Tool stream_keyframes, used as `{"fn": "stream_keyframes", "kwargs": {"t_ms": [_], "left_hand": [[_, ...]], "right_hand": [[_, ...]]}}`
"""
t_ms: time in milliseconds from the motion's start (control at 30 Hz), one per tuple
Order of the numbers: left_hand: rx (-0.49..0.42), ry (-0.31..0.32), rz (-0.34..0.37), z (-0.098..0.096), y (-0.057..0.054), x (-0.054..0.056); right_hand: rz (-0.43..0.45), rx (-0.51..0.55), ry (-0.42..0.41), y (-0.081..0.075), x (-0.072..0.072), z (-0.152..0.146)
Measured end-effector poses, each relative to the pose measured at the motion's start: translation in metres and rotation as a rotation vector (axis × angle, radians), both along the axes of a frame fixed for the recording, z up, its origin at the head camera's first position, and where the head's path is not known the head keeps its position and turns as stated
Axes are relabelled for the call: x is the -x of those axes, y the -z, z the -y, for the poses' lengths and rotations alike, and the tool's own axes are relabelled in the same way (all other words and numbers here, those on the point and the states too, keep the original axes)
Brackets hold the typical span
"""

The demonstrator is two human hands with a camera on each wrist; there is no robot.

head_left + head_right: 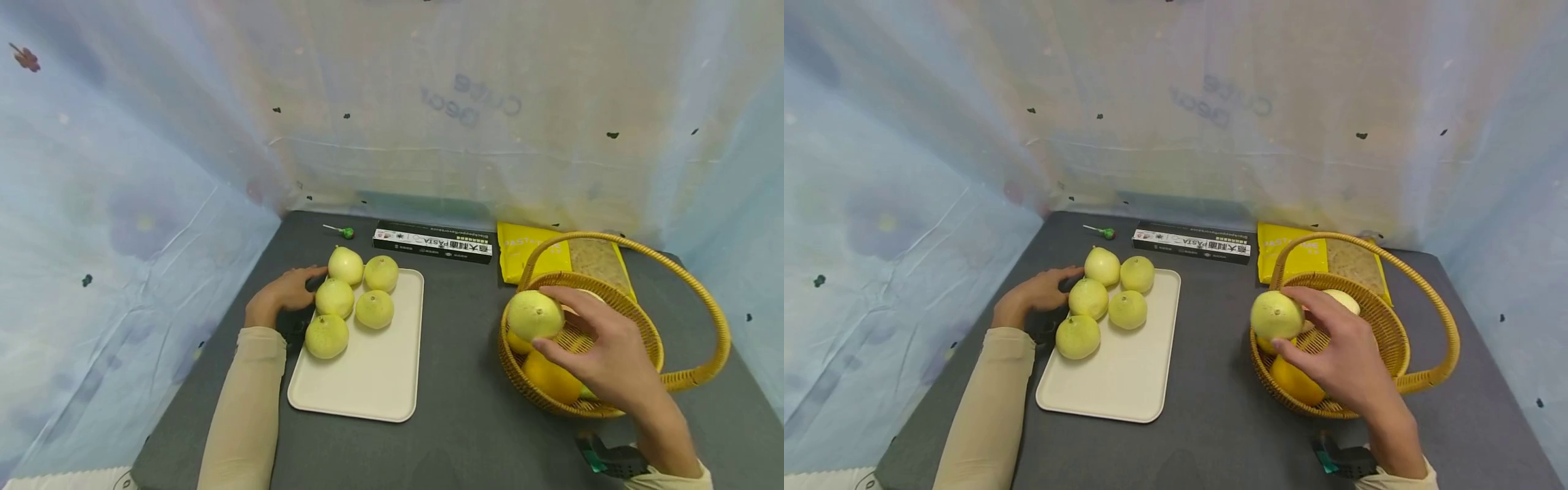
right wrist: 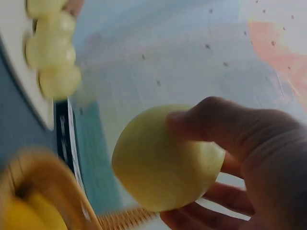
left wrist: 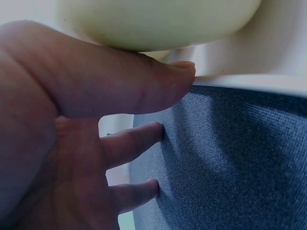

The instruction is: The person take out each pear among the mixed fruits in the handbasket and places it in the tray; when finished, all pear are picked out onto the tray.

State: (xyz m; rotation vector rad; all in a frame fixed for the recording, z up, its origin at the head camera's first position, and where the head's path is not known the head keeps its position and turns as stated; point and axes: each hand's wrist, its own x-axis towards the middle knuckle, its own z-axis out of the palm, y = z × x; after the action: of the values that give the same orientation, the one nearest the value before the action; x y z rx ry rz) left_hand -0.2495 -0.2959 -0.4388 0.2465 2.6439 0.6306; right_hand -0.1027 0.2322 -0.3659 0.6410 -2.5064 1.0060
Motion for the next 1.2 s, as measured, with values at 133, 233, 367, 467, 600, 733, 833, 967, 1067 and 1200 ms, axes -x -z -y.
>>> {"fn": "stream_keyframes", "kwargs": {"t_ms": [133, 233, 367, 467, 600, 733, 833, 967, 1067, 1200], "left_hand": [[0.003, -0.008, 0.000, 0.001, 0.000, 0.000], [0.000, -0.010, 0.000, 0.000, 0.001, 0.001], [-0.001, -0.006, -0.002, -0.001, -0.001, 0.001], [0.000, -0.010, 0.001, -0.001, -0.001, 0.000], [-0.002, -0.018, 0.005, -0.001, -0.001, 0.001], [0.002, -0.015, 0.007, -0.001, -0.002, 0.000], [0.001, -0.018, 0.010, -0.001, -0.002, 0.000], [-0.001, -0.022, 0.010, -0.001, -0.002, 0.000], [0.003, -0.018, 0.007, -0.001, -0.002, 0.000], [0.002, -0.015, 0.005, 0.000, -0.002, 0.000]], "right_hand": [[0.084, 0.083, -0.119, 0.008, 0.007, 0.030], [0.132, 0.103, -0.181, 0.017, 0.014, 0.051], [0.199, 0.158, -0.275, 0.030, 0.022, 0.078], [0.265, 0.201, -0.341, 0.040, 0.027, 0.098], [0.340, 0.217, -0.396, 0.053, 0.035, 0.121], [0.390, 0.245, -0.447, 0.069, 0.042, 0.141], [0.426, 0.281, -0.486, 0.081, 0.048, 0.154], [0.462, 0.315, -0.525, 0.094, 0.053, 0.167], [0.477, 0.330, -0.541, 0.100, 0.055, 0.175], [0.486, 0.350, -0.546, 0.107, 0.056, 0.183]]}}
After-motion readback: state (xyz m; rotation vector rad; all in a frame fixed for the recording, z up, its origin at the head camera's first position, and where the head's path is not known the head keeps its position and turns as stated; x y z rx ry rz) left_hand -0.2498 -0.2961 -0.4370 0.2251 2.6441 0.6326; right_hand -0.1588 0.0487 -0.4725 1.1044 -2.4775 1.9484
